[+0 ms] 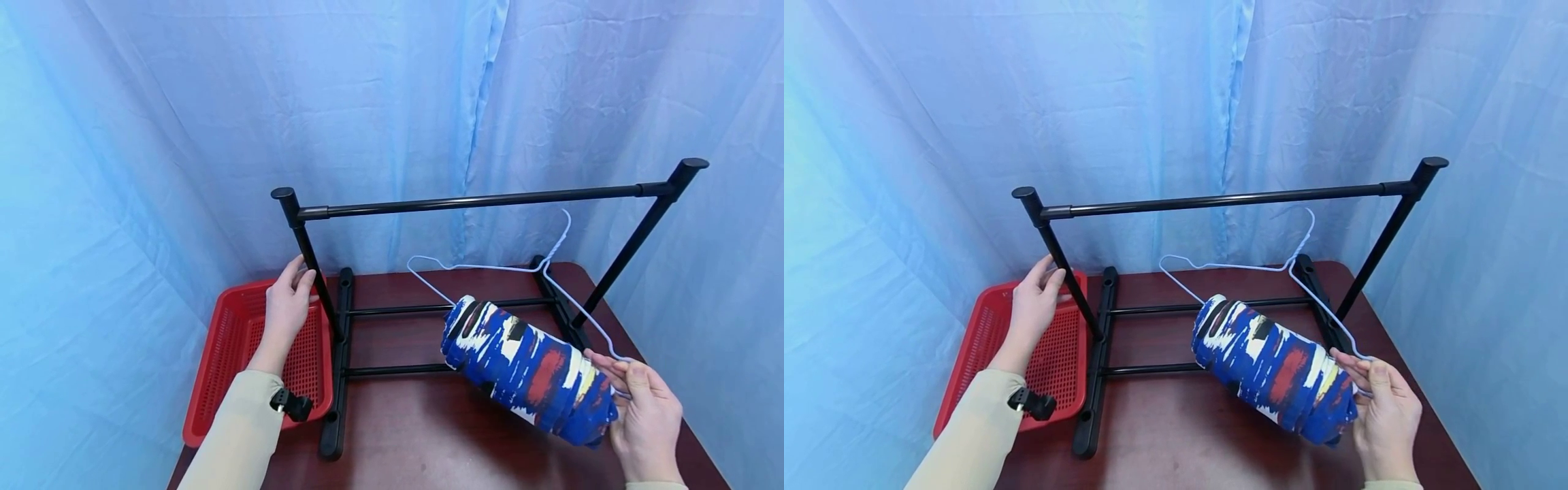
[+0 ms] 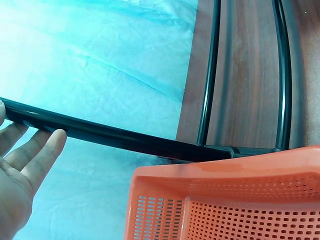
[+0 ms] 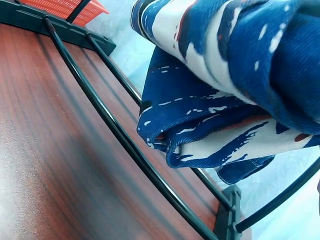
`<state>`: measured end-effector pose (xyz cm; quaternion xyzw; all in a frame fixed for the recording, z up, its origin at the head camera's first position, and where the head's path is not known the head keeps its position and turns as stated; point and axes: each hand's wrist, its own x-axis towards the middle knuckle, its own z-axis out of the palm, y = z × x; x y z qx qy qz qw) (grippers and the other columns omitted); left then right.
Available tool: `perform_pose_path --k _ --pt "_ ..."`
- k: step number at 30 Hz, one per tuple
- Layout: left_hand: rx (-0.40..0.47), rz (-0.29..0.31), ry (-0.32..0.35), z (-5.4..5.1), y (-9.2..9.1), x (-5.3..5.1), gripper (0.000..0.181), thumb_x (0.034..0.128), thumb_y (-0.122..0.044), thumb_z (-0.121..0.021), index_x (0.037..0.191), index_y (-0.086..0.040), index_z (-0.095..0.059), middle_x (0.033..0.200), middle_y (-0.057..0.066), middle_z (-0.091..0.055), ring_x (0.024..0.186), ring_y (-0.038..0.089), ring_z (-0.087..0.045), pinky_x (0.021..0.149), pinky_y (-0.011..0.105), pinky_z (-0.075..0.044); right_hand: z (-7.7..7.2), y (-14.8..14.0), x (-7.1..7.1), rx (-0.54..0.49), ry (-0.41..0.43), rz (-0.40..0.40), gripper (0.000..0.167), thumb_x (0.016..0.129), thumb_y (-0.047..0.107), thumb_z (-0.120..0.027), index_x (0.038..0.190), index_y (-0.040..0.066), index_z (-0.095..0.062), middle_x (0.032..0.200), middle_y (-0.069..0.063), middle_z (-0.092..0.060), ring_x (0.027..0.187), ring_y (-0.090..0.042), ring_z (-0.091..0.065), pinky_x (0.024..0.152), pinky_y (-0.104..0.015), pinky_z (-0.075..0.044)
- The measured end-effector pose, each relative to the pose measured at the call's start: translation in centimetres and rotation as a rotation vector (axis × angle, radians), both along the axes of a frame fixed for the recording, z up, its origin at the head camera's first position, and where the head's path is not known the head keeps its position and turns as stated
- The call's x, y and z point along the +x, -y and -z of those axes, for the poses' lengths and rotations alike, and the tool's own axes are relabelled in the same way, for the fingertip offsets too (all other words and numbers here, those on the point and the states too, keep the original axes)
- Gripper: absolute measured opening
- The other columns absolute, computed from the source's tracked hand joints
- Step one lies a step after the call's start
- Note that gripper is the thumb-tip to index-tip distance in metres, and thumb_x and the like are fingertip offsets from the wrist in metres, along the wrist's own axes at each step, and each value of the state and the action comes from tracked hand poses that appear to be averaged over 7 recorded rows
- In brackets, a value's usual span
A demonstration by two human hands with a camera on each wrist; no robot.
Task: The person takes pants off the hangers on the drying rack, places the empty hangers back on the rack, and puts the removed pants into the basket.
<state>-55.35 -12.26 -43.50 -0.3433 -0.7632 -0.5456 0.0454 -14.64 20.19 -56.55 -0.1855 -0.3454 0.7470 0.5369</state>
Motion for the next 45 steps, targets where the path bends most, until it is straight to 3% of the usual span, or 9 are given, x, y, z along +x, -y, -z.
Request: perform_pose_path --k 10,16,20,24,30,34,39,42,45 --pt "-0.055 -0.008 -0.003 -0.4 -0.2 1.3 0.053 0.1101 -0.032 -0.047 0.161 -0.022 -0.035 0.150 0.015 -0.054 0.118 0.032 -0.068 0.097 0.048 -0.056 0.0 0.2 0.1 -0.003 0.028 0.011 0.049 0.094 0.032 -0.071 0.117 -0.010 -0.065 0.115 -0.019 -0.074 0.105 -0.029 -0.074 0.077 -0.041 -0.062" --pt "-0.130 -0.056 -0.072 -0.1 -0.5 2.6 0.049 0.1096 -0.031 -0.049 0.156 -0.018 -0.043 0.144 0.015 -0.059 0.128 0.031 -0.061 0.106 0.054 -0.050 0.1 0.3 0.1 0.023 0.064 -0.007 0.049 0.096 0.034 -0.068 0.119 -0.009 -0.064 0.117 -0.016 -0.074 0.107 -0.027 -0.073 0.079 -0.039 -0.061" --pt "-0.206 -0.121 -0.118 0.7 -0.7 3.2 0.045 0.1085 -0.033 -0.051 0.148 -0.013 -0.054 0.136 0.015 -0.066 0.122 0.031 -0.065 0.101 0.054 -0.052 0.0 0.5 0.0 0.019 0.077 -0.002 0.052 0.096 0.035 -0.069 0.121 -0.011 -0.062 0.119 -0.016 -0.074 0.109 -0.026 -0.072 0.080 -0.038 -0.061" --pt "-0.260 -0.165 -0.106 1.7 -0.8 3.6 0.044 0.1079 -0.037 -0.050 0.143 -0.013 -0.059 0.130 0.012 -0.070 0.116 0.030 -0.068 0.098 0.054 -0.053 -0.2 0.5 0.0 0.016 0.083 0.000 0.057 0.095 0.034 -0.070 0.125 -0.013 -0.059 0.120 -0.016 -0.073 0.110 -0.025 -0.072 0.083 -0.037 -0.061" --pt "-0.367 -0.226 -0.138 2.8 -1.0 4.6 0.046 0.1068 -0.043 -0.047 0.137 -0.013 -0.064 0.114 0.010 -0.076 0.084 0.029 -0.072 0.071 0.046 -0.057 -0.4 0.5 0.2 0.020 0.107 0.023 0.061 0.095 0.035 -0.069 0.127 -0.015 -0.057 0.119 -0.016 -0.074 0.109 -0.026 -0.072 0.082 -0.036 -0.061" --pt "-0.401 -0.226 -0.233 3.7 -1.3 5.2 0.041 0.1059 -0.041 -0.049 0.126 -0.012 -0.070 0.096 0.006 -0.076 0.063 0.020 -0.064 0.056 0.037 -0.051 -0.3 0.4 0.2 0.020 0.110 0.022 0.059 0.095 0.035 -0.069 0.126 -0.013 -0.058 0.119 -0.016 -0.074 0.109 -0.026 -0.072 0.083 -0.036 -0.061" --pt "-0.402 -0.114 -0.420 5.0 -2.0 6.2 0.036 0.1051 -0.035 -0.054 0.132 -0.016 -0.068 0.078 0.006 -0.071 0.047 0.016 -0.050 0.045 0.035 -0.042 -0.3 0.4 0.3 0.026 0.105 0.010 0.055 0.096 0.035 -0.069 0.124 -0.011 -0.061 0.120 -0.015 -0.074 0.110 -0.026 -0.072 0.084 -0.036 -0.060" --pt "-0.377 -0.029 -0.569 5.7 -2.7 6.7 0.041 0.1037 -0.032 -0.058 0.142 -0.019 -0.061 0.096 0.011 -0.075 0.066 0.024 -0.067 0.054 0.042 -0.055 -0.3 0.3 0.3 0.031 0.090 -0.001 0.054 0.096 0.034 -0.069 0.123 -0.011 -0.061 0.120 -0.016 -0.074 0.111 -0.026 -0.071 0.085 -0.036 -0.060" --pt "-0.346 0.061 -0.723 6.2 -3.4 7.1 0.049 0.1008 -0.028 -0.063 0.148 -0.018 -0.055 0.131 0.011 -0.069 0.116 0.029 -0.068 0.086 0.049 -0.060 -0.2 0.3 0.3 0.035 0.079 -0.012 0.054 0.097 0.034 -0.068 0.124 -0.012 -0.061 0.120 -0.016 -0.074 0.112 -0.026 -0.071 0.086 -0.036 -0.060"
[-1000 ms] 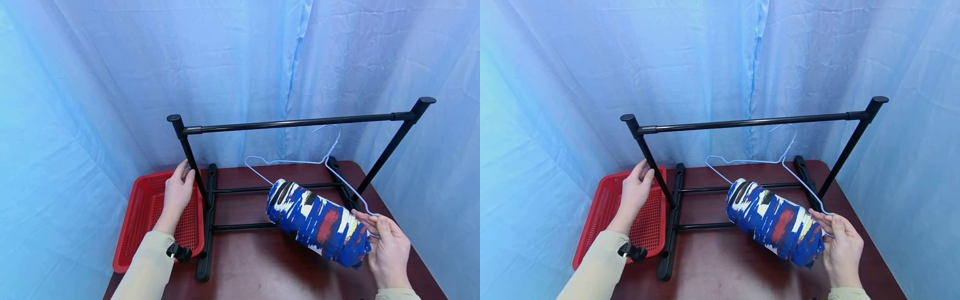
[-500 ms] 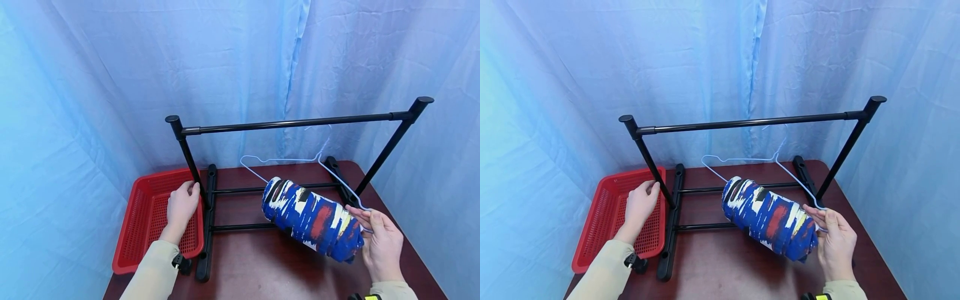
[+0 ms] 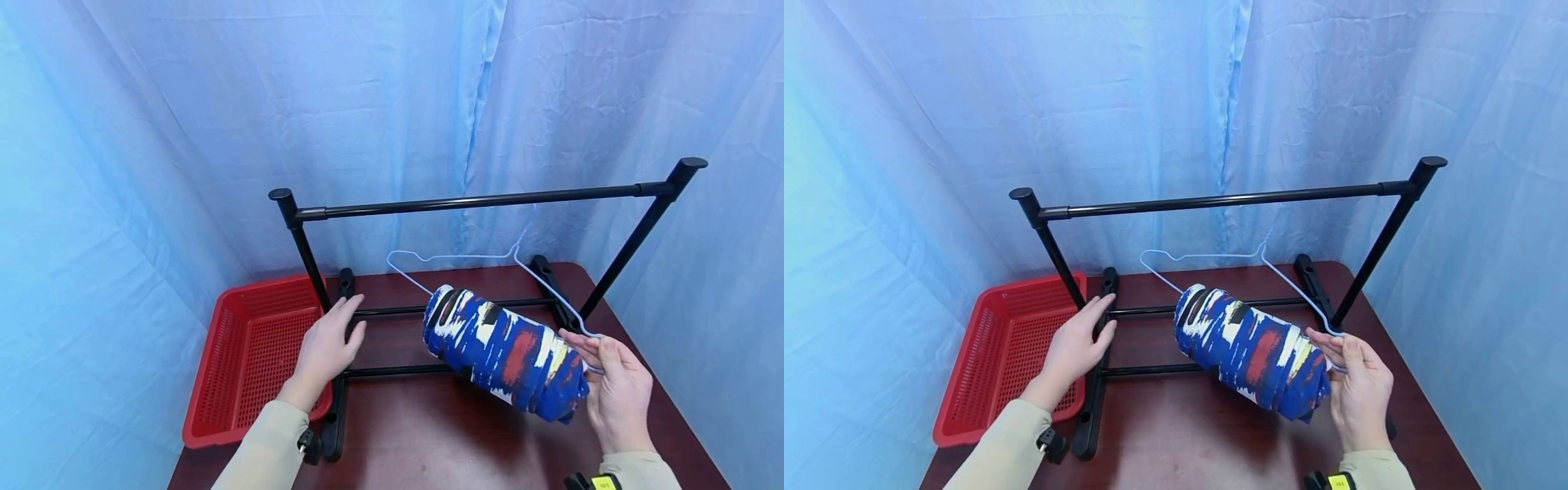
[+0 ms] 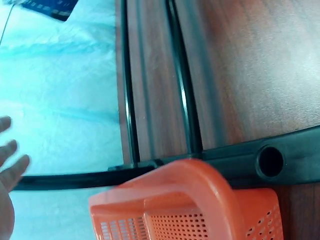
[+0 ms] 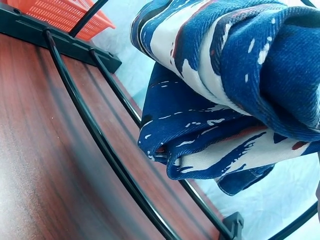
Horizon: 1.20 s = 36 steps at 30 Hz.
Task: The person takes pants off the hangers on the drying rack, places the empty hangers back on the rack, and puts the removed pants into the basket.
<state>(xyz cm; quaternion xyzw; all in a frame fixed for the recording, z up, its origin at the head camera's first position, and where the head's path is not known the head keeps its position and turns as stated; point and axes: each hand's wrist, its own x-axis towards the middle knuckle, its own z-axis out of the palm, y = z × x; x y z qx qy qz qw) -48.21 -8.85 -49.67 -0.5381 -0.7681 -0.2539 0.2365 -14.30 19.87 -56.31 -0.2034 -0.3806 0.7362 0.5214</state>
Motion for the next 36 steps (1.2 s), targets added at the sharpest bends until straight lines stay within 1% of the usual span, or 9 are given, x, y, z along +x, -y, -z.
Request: perform_pose_path --k 1,2,4,8,12,18,26,30,36 --pt "-0.006 0.032 -0.043 0.1 -0.2 0.1 0.053 0.0992 -0.027 -0.065 0.149 -0.017 -0.053 0.143 0.010 -0.062 0.131 0.030 -0.059 0.098 0.052 -0.055 -0.1 0.0 0.0 0.001 0.001 -0.004 0.054 0.097 0.034 -0.067 0.125 -0.011 -0.061 0.120 -0.016 -0.074 0.112 -0.026 -0.071 0.086 -0.036 -0.059" --pt "-0.020 0.064 -0.080 0.2 -0.5 0.2 0.056 0.0983 -0.026 -0.066 0.151 -0.016 -0.051 0.148 0.009 -0.058 0.140 0.031 -0.051 0.104 0.053 -0.051 -0.1 0.0 -0.1 0.002 0.003 -0.006 0.054 0.097 0.034 -0.067 0.125 -0.011 -0.061 0.120 -0.015 -0.074 0.112 -0.025 -0.071 0.087 -0.035 -0.059" --pt "-0.060 0.113 -0.152 0.4 -0.9 0.6 0.063 0.0966 -0.026 -0.068 0.155 -0.016 -0.045 0.155 0.008 -0.050 0.148 0.031 -0.040 0.114 0.053 -0.043 -0.2 0.0 -0.2 0.004 0.010 -0.013 0.054 0.097 0.035 -0.067 0.126 -0.010 -0.061 0.121 -0.015 -0.074 0.112 -0.025 -0.071 0.087 -0.035 -0.059" --pt "-0.144 0.167 -0.287 0.6 -1.7 1.4 0.076 0.0946 -0.032 -0.070 0.161 -0.018 -0.034 0.164 0.008 -0.036 0.155 0.033 -0.025 0.121 0.054 -0.032 -0.5 0.0 -0.4 0.002 0.011 -0.026 0.054 0.097 0.036 -0.067 0.125 -0.009 -0.061 0.122 -0.014 -0.073 0.113 -0.024 -0.071 0.087 -0.035 -0.059" --pt "-0.187 0.210 -0.369 0.8 -2.5 2.1 0.083 0.0933 -0.038 -0.072 0.163 -0.020 -0.029 0.168 0.008 -0.028 0.156 0.035 -0.022 0.123 0.053 -0.028 -0.6 0.1 -0.6 -0.006 0.002 -0.045 0.053 0.097 0.036 -0.067 0.125 -0.008 -0.061 0.122 -0.014 -0.073 0.113 -0.024 -0.071 0.087 -0.036 -0.059" --pt "-0.206 0.282 -0.424 0.9 -3.4 2.8 0.090 0.0902 -0.044 -0.075 0.163 -0.023 -0.026 0.170 0.008 -0.023 0.156 0.035 -0.018 0.125 0.052 -0.025 -0.6 0.1 -0.9 0.004 -0.014 -0.077 0.058 0.098 0.037 -0.064 0.129 -0.011 -0.055 0.124 -0.014 -0.072 0.113 -0.025 -0.070 0.086 -0.037 -0.059" --pt "-0.255 0.354 -0.517 0.2 -4.4 3.6 0.106 0.0846 -0.057 -0.078 0.165 -0.024 -0.018 0.172 0.006 -0.014 0.158 0.030 -0.015 0.127 0.050 -0.019 -0.5 0.3 -1.4 -0.031 -0.089 -0.100 0.050 0.098 0.034 -0.065 0.122 -0.010 -0.060 0.121 -0.016 -0.073 0.113 -0.027 -0.071 0.089 -0.036 -0.059" --pt "-0.259 0.383 -0.548 -0.2 -5.0 3.8 0.104 0.0847 -0.062 -0.075 0.165 -0.025 -0.019 0.172 0.006 -0.011 0.158 0.029 -0.014 0.128 0.049 -0.015 -0.6 0.5 -1.7 -0.063 -0.121 -0.117 0.045 0.098 0.034 -0.066 0.119 -0.006 -0.062 0.120 -0.016 -0.073 0.113 -0.027 -0.071 0.090 -0.037 -0.059" --pt "-0.300 0.406 -0.596 -0.9 -5.8 3.9 0.099 0.0869 -0.057 -0.075 0.164 -0.033 -0.019 0.173 0.004 -0.003 0.159 0.028 -0.004 0.129 0.050 -0.009 -0.5 0.7 -2.0 -0.115 -0.191 -0.180 0.037 0.099 0.029 -0.065 0.116 -0.004 -0.064 0.119 -0.016 -0.074 0.113 -0.028 -0.071 0.091 -0.038 -0.059"
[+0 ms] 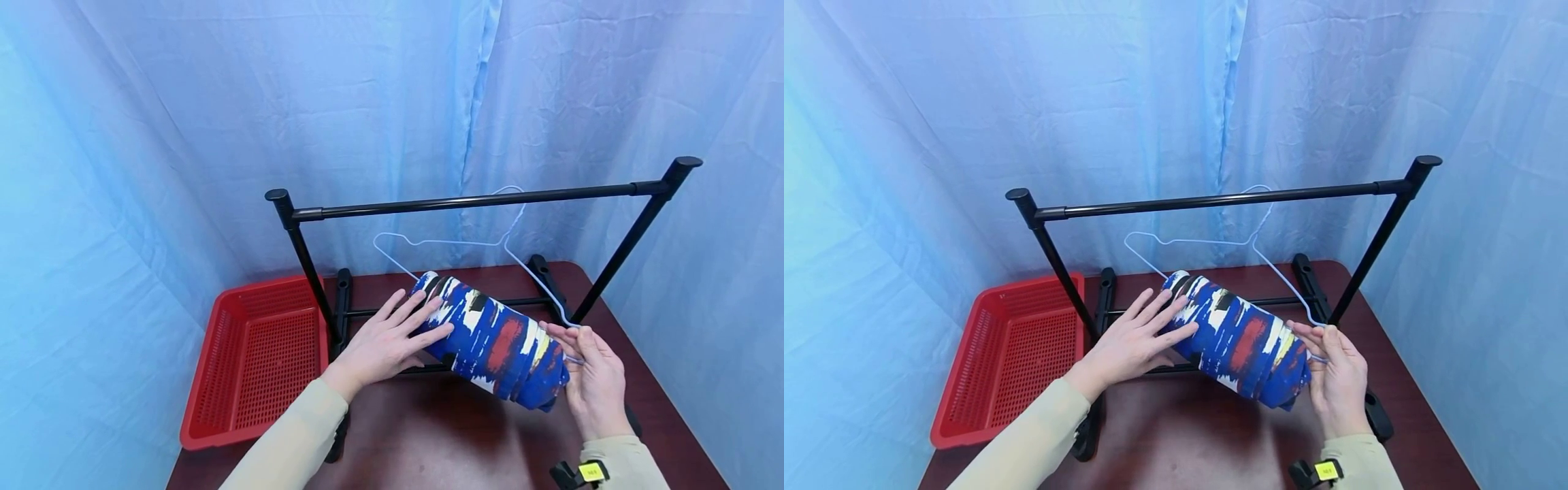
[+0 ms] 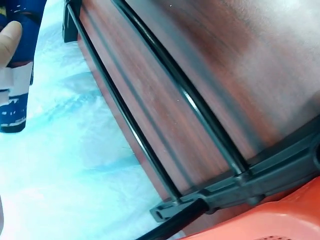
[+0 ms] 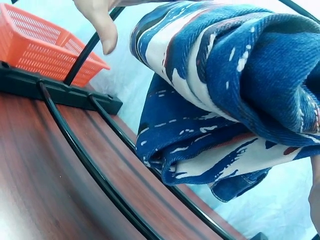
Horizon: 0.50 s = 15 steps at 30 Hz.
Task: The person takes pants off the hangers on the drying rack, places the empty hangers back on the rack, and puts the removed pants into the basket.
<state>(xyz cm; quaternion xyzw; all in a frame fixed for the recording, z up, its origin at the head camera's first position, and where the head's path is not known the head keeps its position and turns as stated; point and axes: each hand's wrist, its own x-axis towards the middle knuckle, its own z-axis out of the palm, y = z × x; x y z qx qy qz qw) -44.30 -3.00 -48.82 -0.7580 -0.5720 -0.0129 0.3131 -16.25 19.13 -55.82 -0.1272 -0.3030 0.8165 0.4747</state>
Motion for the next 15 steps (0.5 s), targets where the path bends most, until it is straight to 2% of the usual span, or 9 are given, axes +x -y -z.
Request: perform_pose_path --k 10,15 --pt "0.034 0.034 -0.105 -1.1 -1.4 0.5 0.098 0.0866 -0.065 -0.070 0.164 -0.034 -0.018 0.173 0.005 -0.007 0.159 0.027 -0.008 0.128 0.049 -0.010 0.5 0.1 0.0 -0.063 -0.026 -0.063 0.034 0.100 0.028 -0.065 0.117 -0.001 -0.065 0.121 -0.013 -0.074 0.114 -0.026 -0.071 0.092 -0.037 -0.059" --pt "0.040 0.040 -0.121 -1.3 -1.8 0.5 0.099 0.0847 -0.067 -0.071 0.163 -0.037 -0.018 0.173 0.005 -0.008 0.159 0.028 -0.009 0.128 0.051 -0.010 0.6 0.0 0.0 -0.079 -0.046 -0.082 0.031 0.100 0.027 -0.064 0.113 -0.001 -0.065 0.120 -0.013 -0.074 0.113 -0.026 -0.071 0.091 -0.037 -0.059"
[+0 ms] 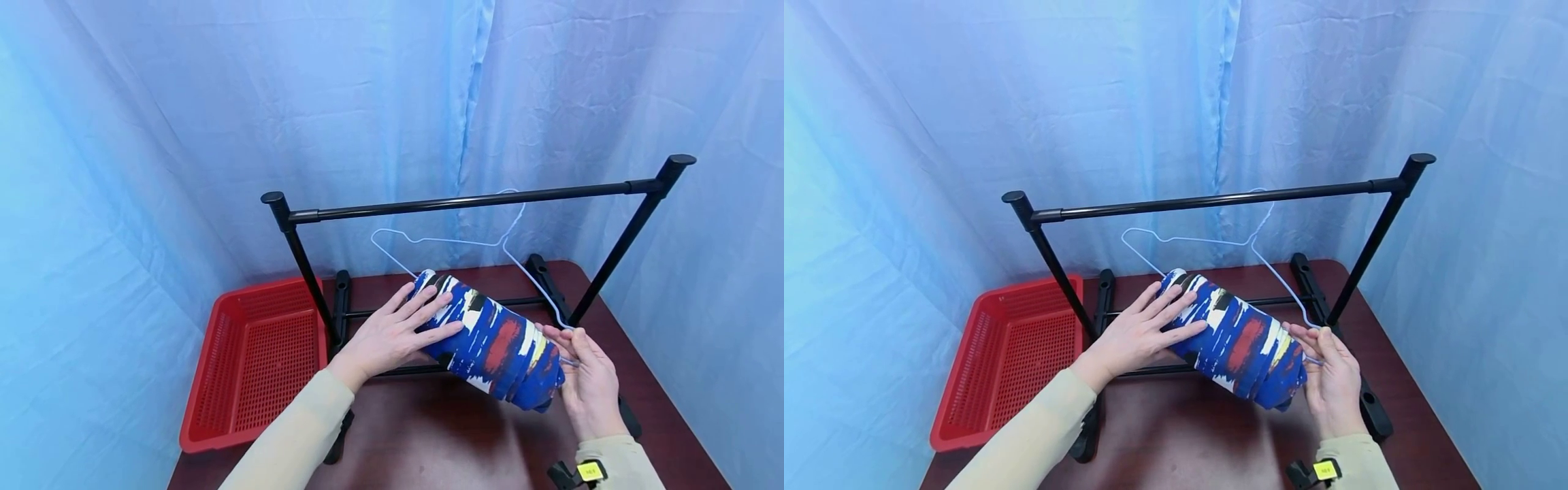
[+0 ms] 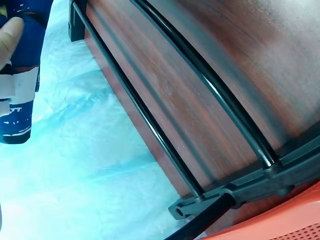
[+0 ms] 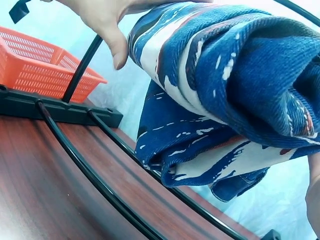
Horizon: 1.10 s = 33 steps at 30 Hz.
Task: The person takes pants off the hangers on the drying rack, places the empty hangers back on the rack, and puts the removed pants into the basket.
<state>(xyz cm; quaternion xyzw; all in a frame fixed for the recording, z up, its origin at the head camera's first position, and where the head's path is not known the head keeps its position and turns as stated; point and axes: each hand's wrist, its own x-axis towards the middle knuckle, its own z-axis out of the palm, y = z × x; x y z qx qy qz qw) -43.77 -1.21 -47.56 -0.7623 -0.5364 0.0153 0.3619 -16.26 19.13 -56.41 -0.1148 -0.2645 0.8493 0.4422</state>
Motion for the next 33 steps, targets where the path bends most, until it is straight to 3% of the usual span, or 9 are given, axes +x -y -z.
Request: perform_pose_path --k 6,18,30,33 --pt "-0.006 0.001 -0.003 0.1 -0.2 -0.1 0.100 0.0842 -0.061 -0.075 0.162 -0.041 -0.016 0.173 0.005 -0.005 0.159 0.028 -0.006 0.128 0.053 -0.009 0.1 0.3 0.0 -0.041 0.008 -0.018 0.029 0.100 0.028 -0.065 0.111 0.001 -0.064 0.120 -0.012 -0.074 0.112 -0.025 -0.072 0.089 -0.037 -0.061" --pt "0.065 0.095 -0.050 -1.2 -0.4 -0.1 0.101 0.0851 -0.051 -0.080 0.163 -0.022 -0.022 0.171 0.008 -0.017 0.158 0.027 -0.016 0.127 0.052 -0.017 0.2 0.2 0.3 -0.038 -0.022 -0.075 0.024 0.102 0.026 -0.060 0.110 0.004 -0.063 0.118 -0.010 -0.074 0.106 -0.023 -0.072 0.088 -0.036 -0.062" --pt "0.123 0.131 -0.078 -2.2 -0.3 0.3 0.081 0.0866 -0.047 -0.081 0.151 -0.012 -0.046 0.155 0.008 -0.050 0.149 0.023 -0.038 0.126 0.046 -0.024 0.5 0.2 0.0 -0.013 0.067 -0.101 0.023 0.102 0.027 -0.061 0.106 0.005 -0.068 0.115 -0.007 -0.076 0.101 -0.019 -0.073 0.087 -0.033 -0.062" --pt "0.127 0.139 -0.064 -2.4 -0.4 0.3 0.075 0.0842 -0.047 -0.083 0.144 -0.013 -0.053 0.150 0.007 -0.056 0.145 0.022 -0.045 0.125 0.044 -0.027 0.5 0.3 -0.1 -0.012 0.054 -0.100 0.023 0.103 0.025 -0.060 0.103 0.004 -0.069 0.113 -0.008 -0.076 0.100 -0.019 -0.073 0.086 -0.033 -0.062"
